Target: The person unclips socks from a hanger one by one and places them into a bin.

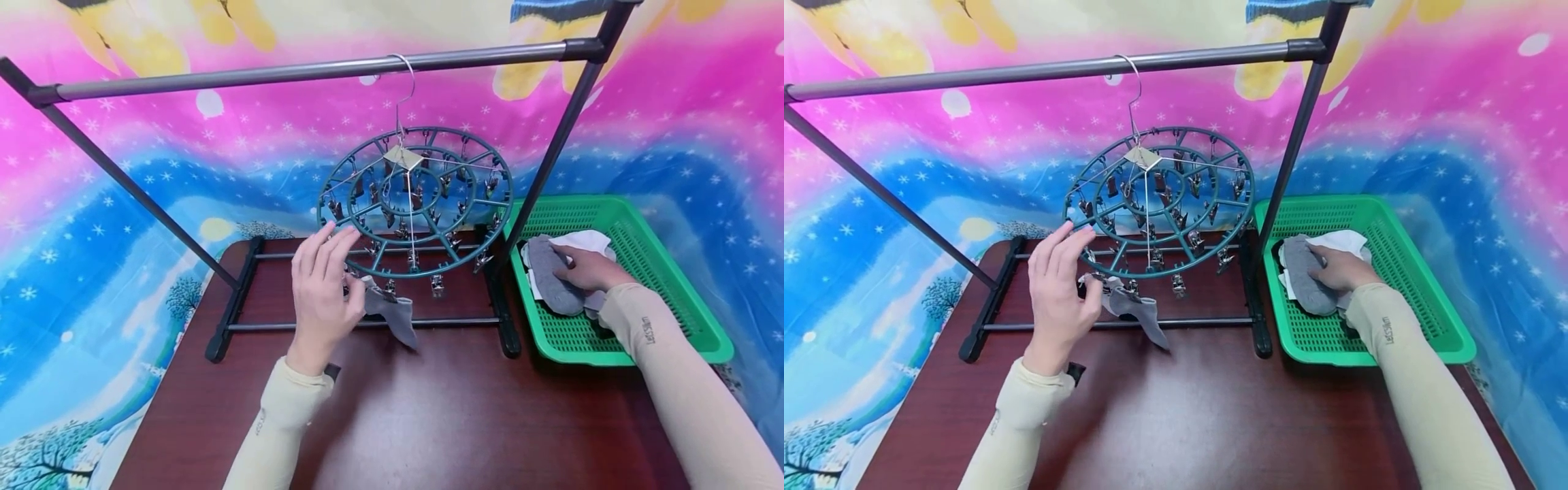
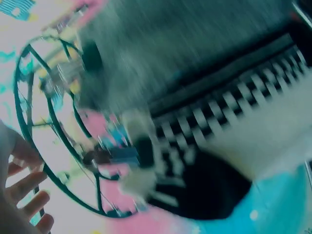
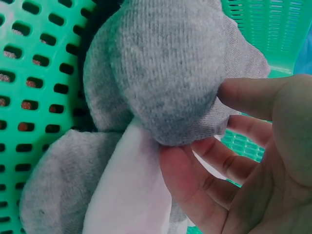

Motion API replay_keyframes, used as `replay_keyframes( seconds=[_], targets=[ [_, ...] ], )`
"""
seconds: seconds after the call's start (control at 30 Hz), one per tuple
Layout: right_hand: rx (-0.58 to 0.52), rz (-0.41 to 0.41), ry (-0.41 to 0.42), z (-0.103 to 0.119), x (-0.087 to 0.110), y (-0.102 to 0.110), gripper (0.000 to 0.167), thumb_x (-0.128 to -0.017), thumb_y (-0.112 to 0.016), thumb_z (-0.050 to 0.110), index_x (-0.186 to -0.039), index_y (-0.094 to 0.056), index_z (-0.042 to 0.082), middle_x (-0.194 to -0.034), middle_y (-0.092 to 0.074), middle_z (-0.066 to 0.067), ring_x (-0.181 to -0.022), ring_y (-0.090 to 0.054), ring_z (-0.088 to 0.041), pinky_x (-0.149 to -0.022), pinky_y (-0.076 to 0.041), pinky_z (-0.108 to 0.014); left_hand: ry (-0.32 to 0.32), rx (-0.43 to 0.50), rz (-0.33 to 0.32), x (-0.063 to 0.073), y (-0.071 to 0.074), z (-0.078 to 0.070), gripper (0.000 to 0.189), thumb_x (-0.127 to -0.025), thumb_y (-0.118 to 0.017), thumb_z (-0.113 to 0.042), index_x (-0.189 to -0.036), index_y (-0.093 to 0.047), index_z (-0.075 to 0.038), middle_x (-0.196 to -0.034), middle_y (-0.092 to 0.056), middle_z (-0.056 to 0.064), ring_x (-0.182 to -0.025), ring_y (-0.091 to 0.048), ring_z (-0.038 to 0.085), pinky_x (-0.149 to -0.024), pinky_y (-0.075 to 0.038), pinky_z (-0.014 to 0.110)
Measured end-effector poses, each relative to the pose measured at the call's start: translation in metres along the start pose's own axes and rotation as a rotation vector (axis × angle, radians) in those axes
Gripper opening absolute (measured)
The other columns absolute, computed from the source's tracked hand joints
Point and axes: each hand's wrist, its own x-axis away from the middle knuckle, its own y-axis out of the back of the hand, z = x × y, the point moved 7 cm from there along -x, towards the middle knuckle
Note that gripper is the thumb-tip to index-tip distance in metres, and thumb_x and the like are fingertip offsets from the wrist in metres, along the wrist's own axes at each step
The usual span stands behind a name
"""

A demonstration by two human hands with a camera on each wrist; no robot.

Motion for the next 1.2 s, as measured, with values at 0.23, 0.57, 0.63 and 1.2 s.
replay_keyframes(
  seconds=[0.23, 0.57, 0.63, 1.2],
  targets=[
    [-0.006, -0.01, -0.002, 0.002, 0.001, 0.003, 0.073, -0.108, -0.051, 0.029, -0.166, -0.013, 0.007, -0.122, -0.054, -0.031, -0.064, -0.058, -0.023, -0.059, -0.049, -0.041, 0.023, -0.051, 0.103, 0.003, -0.004, 0.019, 0.035, -0.094, -0.06, -0.005, -0.128, -0.068, -0.005, -0.118, -0.076, 0.014, -0.13, -0.06, 0.031, -0.124, -0.032, 0.049],
    [0.038, -0.053, -0.002, 0.007, 0.01, 0.016, 0.071, -0.107, -0.054, 0.032, -0.163, -0.023, 0.001, -0.131, -0.055, -0.037, -0.077, -0.066, -0.028, -0.065, -0.053, -0.043, -0.034, -0.029, 0.091, 0.005, -0.001, 0.014, 0.028, -0.094, -0.061, -0.002, -0.118, -0.074, -0.005, -0.109, -0.077, 0.012, -0.117, -0.068, 0.03, -0.119, -0.038, 0.05],
    [0.053, -0.083, -0.002, 0.009, 0.016, 0.024, 0.07, -0.106, -0.055, 0.033, -0.161, -0.027, -0.001, -0.131, -0.057, -0.036, -0.088, -0.068, -0.035, -0.07, -0.055, -0.048, -0.049, -0.025, 0.084, 0.006, 0.0, 0.011, 0.027, -0.094, -0.061, -0.003, -0.117, -0.075, -0.005, -0.108, -0.078, 0.012, -0.114, -0.069, 0.03, -0.118, -0.04, 0.049],
    [-0.137, -0.256, 0.387, 0.126, 0.105, 0.02, 0.04, -0.104, -0.065, 0.021, -0.143, -0.062, 0.011, -0.122, -0.07, -0.008, -0.106, -0.064, -0.005, -0.087, -0.053, -0.016, -0.187, 0.04, 0.066, 0.008, 0.004, -0.013, 0.021, -0.104, -0.06, -0.014, -0.115, -0.076, -0.007, -0.107, -0.078, 0.01, -0.101, -0.07, 0.03, -0.098, -0.054, 0.049]
  ],
)
